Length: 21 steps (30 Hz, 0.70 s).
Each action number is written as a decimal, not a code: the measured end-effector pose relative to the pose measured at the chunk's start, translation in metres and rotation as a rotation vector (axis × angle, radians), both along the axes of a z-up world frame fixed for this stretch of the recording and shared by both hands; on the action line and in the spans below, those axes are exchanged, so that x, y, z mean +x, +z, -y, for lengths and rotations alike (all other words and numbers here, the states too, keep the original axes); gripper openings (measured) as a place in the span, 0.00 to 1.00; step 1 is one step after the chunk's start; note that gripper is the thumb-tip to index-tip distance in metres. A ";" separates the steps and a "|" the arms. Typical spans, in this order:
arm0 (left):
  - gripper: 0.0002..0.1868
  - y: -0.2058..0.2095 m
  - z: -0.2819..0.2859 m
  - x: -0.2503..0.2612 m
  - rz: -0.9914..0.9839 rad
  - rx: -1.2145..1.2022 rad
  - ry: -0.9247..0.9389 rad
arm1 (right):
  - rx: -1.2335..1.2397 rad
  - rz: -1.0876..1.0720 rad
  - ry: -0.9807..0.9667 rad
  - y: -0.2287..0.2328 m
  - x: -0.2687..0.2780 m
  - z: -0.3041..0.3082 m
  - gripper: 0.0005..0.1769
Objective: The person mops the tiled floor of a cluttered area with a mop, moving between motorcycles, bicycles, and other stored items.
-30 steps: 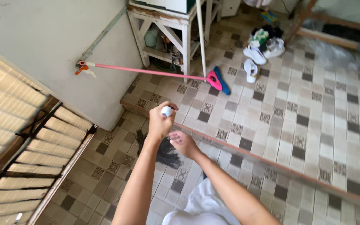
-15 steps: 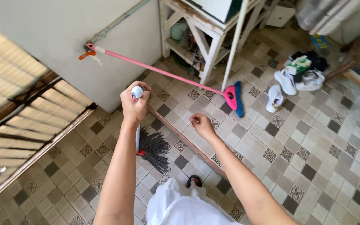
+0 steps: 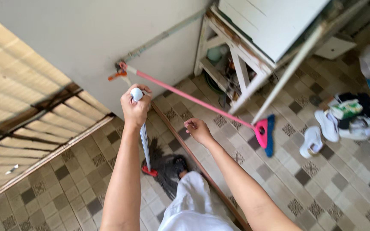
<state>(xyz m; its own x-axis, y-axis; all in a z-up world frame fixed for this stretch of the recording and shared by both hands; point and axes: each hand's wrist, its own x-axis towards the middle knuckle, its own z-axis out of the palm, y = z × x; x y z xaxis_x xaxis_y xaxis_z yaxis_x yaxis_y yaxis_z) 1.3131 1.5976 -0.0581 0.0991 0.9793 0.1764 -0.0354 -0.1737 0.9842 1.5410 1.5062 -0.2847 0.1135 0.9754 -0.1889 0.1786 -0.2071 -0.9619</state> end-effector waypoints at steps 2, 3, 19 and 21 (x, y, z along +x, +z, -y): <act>0.05 -0.008 -0.040 -0.003 -0.012 -0.028 0.027 | 0.016 0.023 0.010 -0.008 0.001 -0.046 0.08; 0.05 -0.012 -0.061 -0.005 -0.013 -0.023 0.036 | 0.020 0.022 0.019 -0.013 0.001 -0.072 0.08; 0.06 -0.057 -0.237 -0.062 0.013 -0.176 0.149 | 0.107 0.323 0.159 -0.123 -0.084 -0.351 0.27; 0.07 -0.062 -0.239 -0.058 0.012 -0.177 0.146 | -0.060 0.230 0.229 -0.135 -0.100 -0.370 0.37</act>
